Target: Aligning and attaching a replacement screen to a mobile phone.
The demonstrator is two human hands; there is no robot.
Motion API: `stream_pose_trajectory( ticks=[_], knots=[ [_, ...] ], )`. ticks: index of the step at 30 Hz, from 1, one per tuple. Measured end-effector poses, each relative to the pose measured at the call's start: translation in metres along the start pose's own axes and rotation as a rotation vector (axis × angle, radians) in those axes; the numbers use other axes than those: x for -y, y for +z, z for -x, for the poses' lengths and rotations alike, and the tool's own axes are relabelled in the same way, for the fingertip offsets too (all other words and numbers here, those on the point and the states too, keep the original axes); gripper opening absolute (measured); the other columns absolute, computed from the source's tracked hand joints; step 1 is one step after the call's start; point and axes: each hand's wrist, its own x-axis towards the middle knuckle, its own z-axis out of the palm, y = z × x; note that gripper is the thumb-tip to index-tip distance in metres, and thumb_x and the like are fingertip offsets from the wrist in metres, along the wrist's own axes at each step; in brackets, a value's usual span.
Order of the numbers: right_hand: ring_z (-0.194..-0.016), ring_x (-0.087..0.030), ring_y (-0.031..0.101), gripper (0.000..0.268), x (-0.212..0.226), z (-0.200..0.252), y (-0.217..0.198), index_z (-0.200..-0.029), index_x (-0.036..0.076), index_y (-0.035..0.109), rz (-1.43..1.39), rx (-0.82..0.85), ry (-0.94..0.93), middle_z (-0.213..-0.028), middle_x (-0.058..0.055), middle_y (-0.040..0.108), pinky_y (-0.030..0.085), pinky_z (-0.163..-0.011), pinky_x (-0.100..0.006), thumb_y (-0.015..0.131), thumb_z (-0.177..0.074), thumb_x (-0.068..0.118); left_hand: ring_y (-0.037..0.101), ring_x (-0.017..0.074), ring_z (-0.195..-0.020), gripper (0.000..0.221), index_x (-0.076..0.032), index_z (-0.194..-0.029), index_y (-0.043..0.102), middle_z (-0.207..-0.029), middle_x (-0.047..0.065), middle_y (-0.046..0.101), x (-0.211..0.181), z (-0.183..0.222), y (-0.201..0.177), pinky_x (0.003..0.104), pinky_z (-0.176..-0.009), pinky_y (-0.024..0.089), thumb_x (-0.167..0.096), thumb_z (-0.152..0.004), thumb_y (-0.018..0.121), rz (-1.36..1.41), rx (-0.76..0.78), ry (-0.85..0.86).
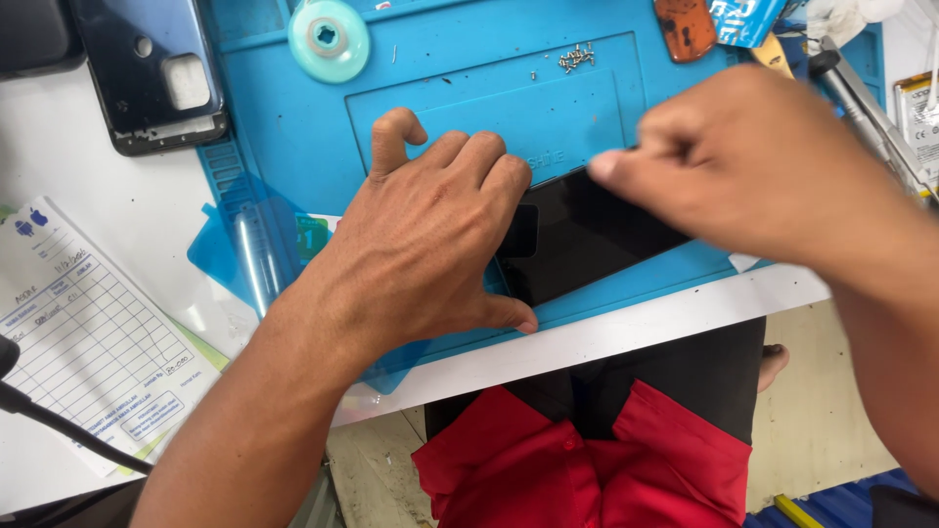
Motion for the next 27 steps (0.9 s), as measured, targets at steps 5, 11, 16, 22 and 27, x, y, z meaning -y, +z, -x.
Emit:
stream_pose_trajectory(
  ticks=[5, 11, 16, 22, 27],
  knots=[
    [-0.071, -0.012, 0.048, 0.022, -0.075, 0.021, 0.011, -0.096, 0.003, 0.056, -0.601, -0.321, -0.056, -0.080, -0.006, 0.049, 0.038, -0.068, -0.025, 0.071, -0.112, 0.007, 0.058, 0.0282, -0.084, 0.106, -0.011, -0.108, 0.058, -0.093, 0.005, 0.054, -0.002, 0.000, -0.004, 0.051, -0.099, 0.030, -0.092, -0.049, 0.091, -0.007, 0.001, 0.020],
    [-0.130, -0.031, 0.063, 0.029, -0.100, 0.034, 0.024, -0.128, -0.011, 0.046, -0.806, -0.439, -0.244, -0.134, -0.027, 0.055, 0.065, -0.111, -0.040, 0.058, -0.104, -0.023, 0.056, 0.0290, -0.093, 0.117, -0.005, -0.130, 0.056, -0.111, 0.009, 0.056, -0.013, -0.003, -0.012, 0.051, -0.097, 0.031, -0.097, -0.061, 0.078, 0.028, -0.045, 0.051],
    [-0.127, -0.031, 0.064, 0.032, -0.096, 0.030, 0.015, -0.125, -0.011, 0.049, -0.849, -0.422, -0.253, -0.135, -0.027, 0.057, 0.064, -0.107, -0.038, 0.060, -0.099, -0.026, 0.059, 0.0350, -0.106, 0.115, -0.006, -0.134, 0.055, -0.125, 0.014, 0.058, -0.042, -0.026, -0.015, 0.053, -0.099, 0.032, -0.092, -0.063, 0.081, 0.082, -0.014, -0.021],
    [-0.126, -0.030, 0.064, 0.030, -0.089, 0.019, 0.012, -0.128, -0.009, 0.051, -0.854, -0.365, -0.278, -0.134, -0.024, 0.058, 0.063, -0.105, -0.036, 0.061, -0.101, -0.018, 0.057, 0.0290, -0.087, 0.109, -0.007, -0.119, 0.058, -0.106, 0.009, 0.059, -0.070, -0.061, -0.007, 0.041, -0.076, 0.044, -0.092, -0.057, 0.087, -0.119, -0.051, -0.093],
    [-0.126, -0.028, 0.065, 0.031, -0.089, 0.019, 0.007, -0.127, -0.007, 0.050, -0.888, -0.315, -0.233, -0.134, -0.022, 0.058, 0.066, -0.101, -0.038, 0.057, -0.099, -0.018, 0.055, 0.0308, -0.085, 0.068, -0.009, -0.099, 0.059, -0.097, 0.009, 0.059, -0.066, -0.071, 0.008, 0.043, -0.070, 0.045, -0.054, -0.059, 0.089, -0.030, -0.092, -0.074]
  ],
)
